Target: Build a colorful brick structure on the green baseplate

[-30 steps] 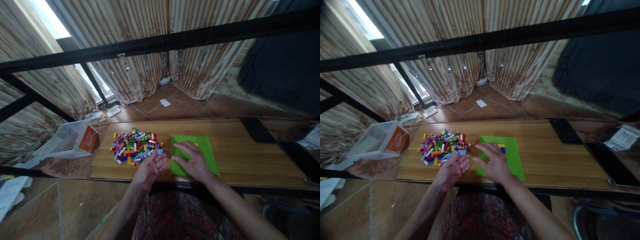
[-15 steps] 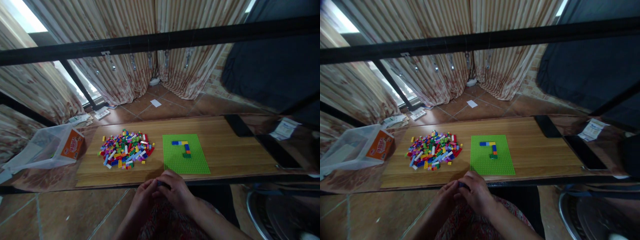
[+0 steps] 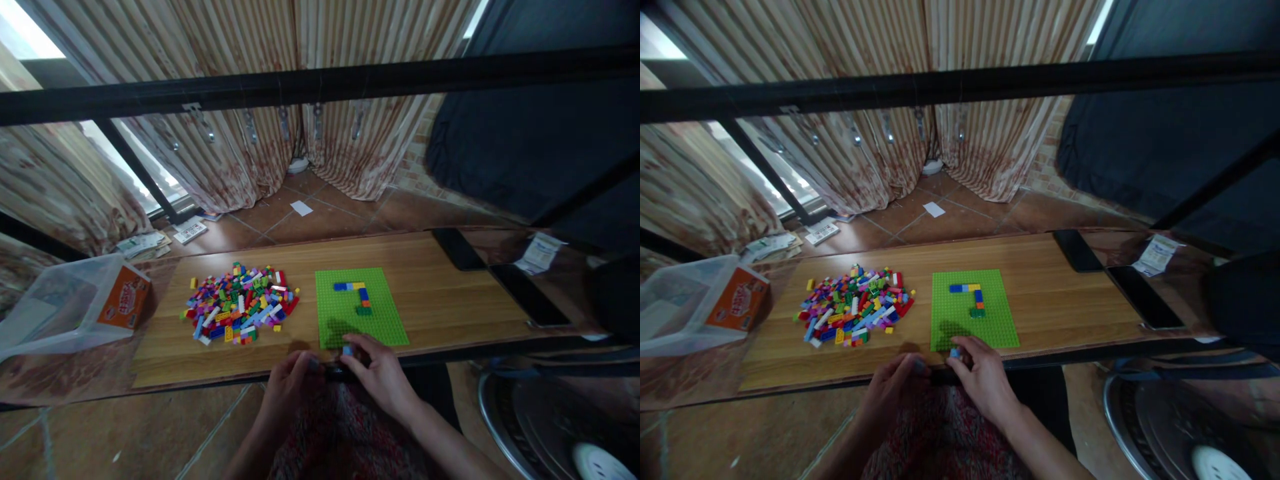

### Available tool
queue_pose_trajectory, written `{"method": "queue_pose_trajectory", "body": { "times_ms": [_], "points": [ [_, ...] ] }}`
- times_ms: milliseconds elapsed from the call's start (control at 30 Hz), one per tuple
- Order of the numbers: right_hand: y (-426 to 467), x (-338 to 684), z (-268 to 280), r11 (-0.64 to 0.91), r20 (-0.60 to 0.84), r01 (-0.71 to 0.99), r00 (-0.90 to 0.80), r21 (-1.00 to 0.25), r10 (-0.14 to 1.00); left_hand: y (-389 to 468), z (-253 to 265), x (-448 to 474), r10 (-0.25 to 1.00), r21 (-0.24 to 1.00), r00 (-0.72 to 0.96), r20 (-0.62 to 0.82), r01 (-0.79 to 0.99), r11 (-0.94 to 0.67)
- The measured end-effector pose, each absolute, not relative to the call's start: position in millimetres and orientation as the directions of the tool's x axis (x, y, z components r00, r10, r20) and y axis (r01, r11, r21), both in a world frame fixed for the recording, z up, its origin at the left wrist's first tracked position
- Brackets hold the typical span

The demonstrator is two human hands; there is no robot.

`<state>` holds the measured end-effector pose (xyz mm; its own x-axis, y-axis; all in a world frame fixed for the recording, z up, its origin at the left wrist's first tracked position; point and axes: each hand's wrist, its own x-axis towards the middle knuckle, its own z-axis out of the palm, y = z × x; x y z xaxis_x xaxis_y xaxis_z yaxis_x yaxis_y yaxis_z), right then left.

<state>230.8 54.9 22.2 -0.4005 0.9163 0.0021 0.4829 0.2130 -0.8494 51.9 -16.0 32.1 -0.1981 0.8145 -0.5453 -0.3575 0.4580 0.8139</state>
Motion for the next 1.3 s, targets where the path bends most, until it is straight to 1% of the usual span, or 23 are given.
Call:
{"method": "queue_pose_trajectory", "body": {
  "times_ms": [100,167,233,300,333,400,467,533,700,833,1033,1300],
  "points": [
    [70.7,230.1,23.6,0.293,0.066,0.566,-0.386,-0.771,0.92,6.0,28.1,47.4,0.859,0.896,-0.268,-0.436,-0.216,0.387],
    [78.2,226.9,23.8,0.353,0.101,0.594,-0.414,-0.723,0.905,24.7,26.0,43.3,0.911,0.95,-0.274,-0.31,-0.049,0.309],
    [82.2,223.7,21.6,0.399,0.127,0.611,-0.439,-0.683,0.889,45.1,27.1,40.0,0.96,0.965,-0.214,-0.178,0.152,0.213],
    [83.6,222.2,17.7,0.432,0.146,0.618,-0.458,-0.657,0.877,65.4,32.1,39.5,0.986,0.927,-0.128,-0.107,0.347,0.145],
    [83.7,222.2,15.7,0.445,0.153,0.618,-0.466,-0.648,0.871,75.1,35.6,40.8,0.991,0.888,-0.094,-0.097,0.442,0.129],
    [83.4,223.8,12.9,0.463,0.163,0.615,-0.48,-0.638,0.862,93.2,42.7,45.9,0.991,0.771,-0.045,-0.124,0.625,0.125],
    [83.2,226.3,12.2,0.466,0.161,0.615,-0.485,-0.636,0.86,109.2,47.8,53.2,0.984,0.653,-0.016,-0.179,0.746,0.131],
    [82.9,228.7,13.2,0.458,0.15,0.62,-0.483,-0.638,0.863,122.7,49.4,60.1,0.978,0.597,-0.02,-0.209,0.789,0.144],
    [81.2,232.3,14.9,0.45,0.135,0.607,-0.492,-0.655,0.86,143.6,42.9,67.5,0.973,0.541,-0.082,-0.218,0.819,0.19],
    [80.3,233.8,13.3,0.44,0.133,0.601,-0.484,-0.667,0.865,146.0,36.2,65.0,0.969,0.507,-0.152,-0.196,0.83,0.233],
    [84.5,233.7,10.4,0.432,0.13,0.592,-0.482,-0.68,0.866,137.5,33.4,61.3,0.964,0.532,-0.211,-0.162,0.804,0.265],
    [89.5,218.5,9.6,0.424,0.141,0.58,-0.468,-0.696,0.872,135.3,36.5,67.0,0.976,0.58,-0.187,-0.111,0.786,0.216]
  ]
}}
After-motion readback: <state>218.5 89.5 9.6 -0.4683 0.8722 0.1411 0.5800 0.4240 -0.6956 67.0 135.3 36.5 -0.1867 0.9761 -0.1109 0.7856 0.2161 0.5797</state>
